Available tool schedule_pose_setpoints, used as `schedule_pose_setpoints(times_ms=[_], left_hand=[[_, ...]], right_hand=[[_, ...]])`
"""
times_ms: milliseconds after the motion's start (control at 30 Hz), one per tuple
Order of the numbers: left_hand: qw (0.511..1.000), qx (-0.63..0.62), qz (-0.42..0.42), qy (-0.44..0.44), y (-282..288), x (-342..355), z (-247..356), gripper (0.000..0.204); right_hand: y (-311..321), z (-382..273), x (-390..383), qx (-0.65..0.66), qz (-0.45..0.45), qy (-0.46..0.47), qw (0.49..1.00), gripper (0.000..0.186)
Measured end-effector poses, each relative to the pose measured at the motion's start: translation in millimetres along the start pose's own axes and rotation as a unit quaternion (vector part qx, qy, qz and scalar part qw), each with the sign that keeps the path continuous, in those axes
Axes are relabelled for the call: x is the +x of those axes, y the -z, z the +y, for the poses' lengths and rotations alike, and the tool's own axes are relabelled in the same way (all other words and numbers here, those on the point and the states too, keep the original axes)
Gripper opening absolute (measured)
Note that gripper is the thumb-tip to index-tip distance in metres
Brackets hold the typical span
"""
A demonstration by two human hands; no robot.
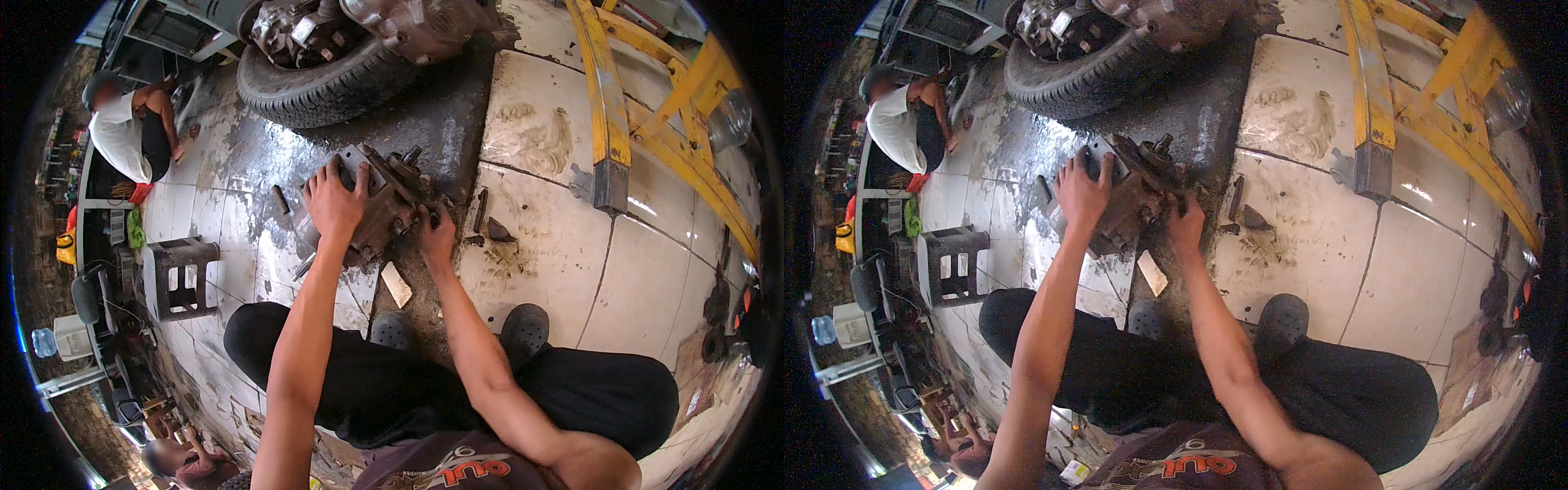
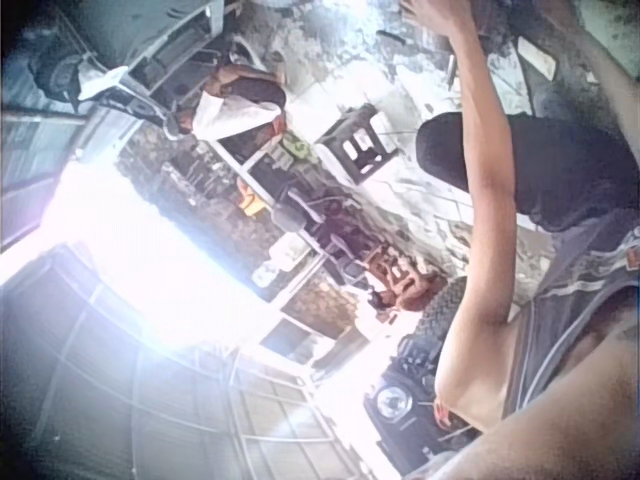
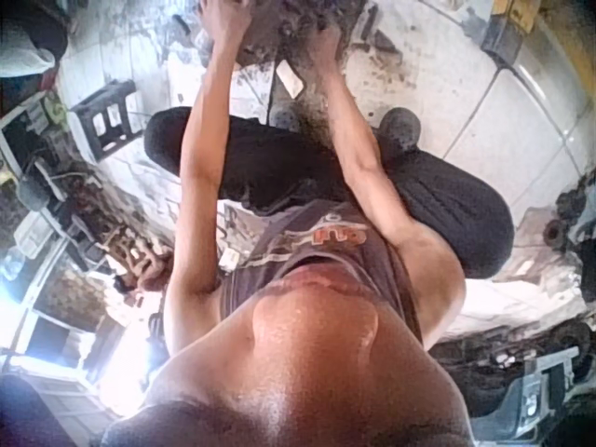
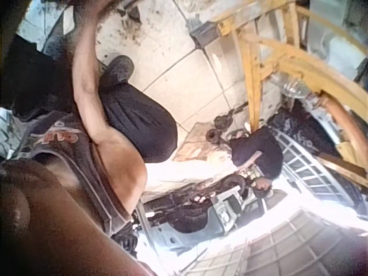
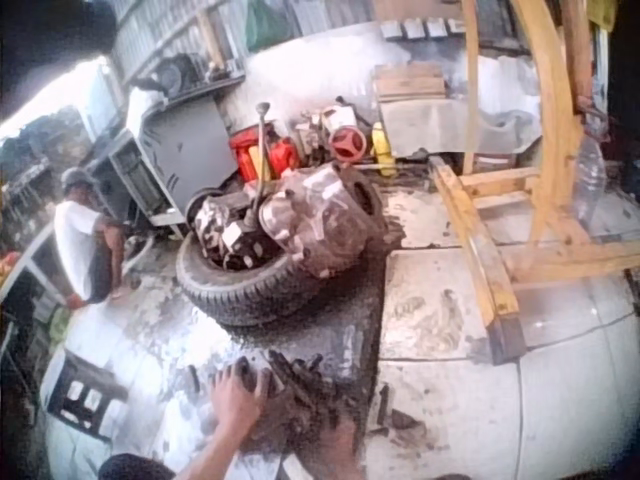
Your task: The person sits on the floor of a workshop and uses a small metal file to scrape and clean a metal mechanical component. They repeatedly rub the file against the edges and surfaces of the part, which is resting on a tire, while another person works in the background.
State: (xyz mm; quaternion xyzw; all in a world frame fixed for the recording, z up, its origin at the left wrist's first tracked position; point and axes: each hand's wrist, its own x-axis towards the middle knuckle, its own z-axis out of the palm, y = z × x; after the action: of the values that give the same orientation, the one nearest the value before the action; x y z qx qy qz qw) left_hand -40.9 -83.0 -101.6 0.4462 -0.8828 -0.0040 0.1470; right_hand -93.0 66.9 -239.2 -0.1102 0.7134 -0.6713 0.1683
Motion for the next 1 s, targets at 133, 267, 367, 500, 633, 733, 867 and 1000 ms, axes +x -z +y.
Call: schedule_pose_setpoints(times_ms=[133, 267, 367, 500, 633, 733, 867, 1000], left_hand=[[1.000, -0.003, 0.002, -0.007, -0.3, 2.7, 7.2, 0.071], [1.000, -0.007, -0.022, 0.004, 2.4, 2.8, 0.8, 0.072], [1.000, -0.012, -0.016, -0.002, 2.2, 3.0, 11.9, 0.072], [1.000, -0.011, -0.010, -0.001, 1.6, -1.6, -2.2, 0.072], [1.000, 0.000, -0.014, 0.006, -0.1, 1.0, 5.9, 0.073], [1.000, -0.013, -0.012, 0.009, 0.8, 1.3, 3.5, 0.072], [1.000, 0.003, 0.012, 0.001, -0.8, -0.7, 6.5, 0.069], [1.000, 0.008, 0.003, 0.004, 1.7, -1.6, 4.2, 0.069]], right_hand=[[-9.0, 18.6, 5.1, -0.013, 0.056, 0.030, 0.998, 0.021], [-12.8, 9.9, 0.9, 0.010, 0.043, 0.021, 0.999, 0.021], [0.0, 31.3, 9.4, -0.016, 0.044, 0.013, 0.999, 0.022], [-5.9, 5.4, 1.8, -0.016, 0.007, 0.015, 1.000, 0.022], [-7.3, 14.0, -2.1, 0.008, 0.064, -0.010, 0.998, 0.025], [2.2, 8.0, 6.1, -0.013, 0.004, 0.002, 1.000, 0.029], [3.2, 12.6, 1.7, 0.018, 0.017, -0.012, 1.000, 0.031], [-2.8, 10.9, 2.9, -0.044, 0.020, 0.055, 0.997, 0.026]])
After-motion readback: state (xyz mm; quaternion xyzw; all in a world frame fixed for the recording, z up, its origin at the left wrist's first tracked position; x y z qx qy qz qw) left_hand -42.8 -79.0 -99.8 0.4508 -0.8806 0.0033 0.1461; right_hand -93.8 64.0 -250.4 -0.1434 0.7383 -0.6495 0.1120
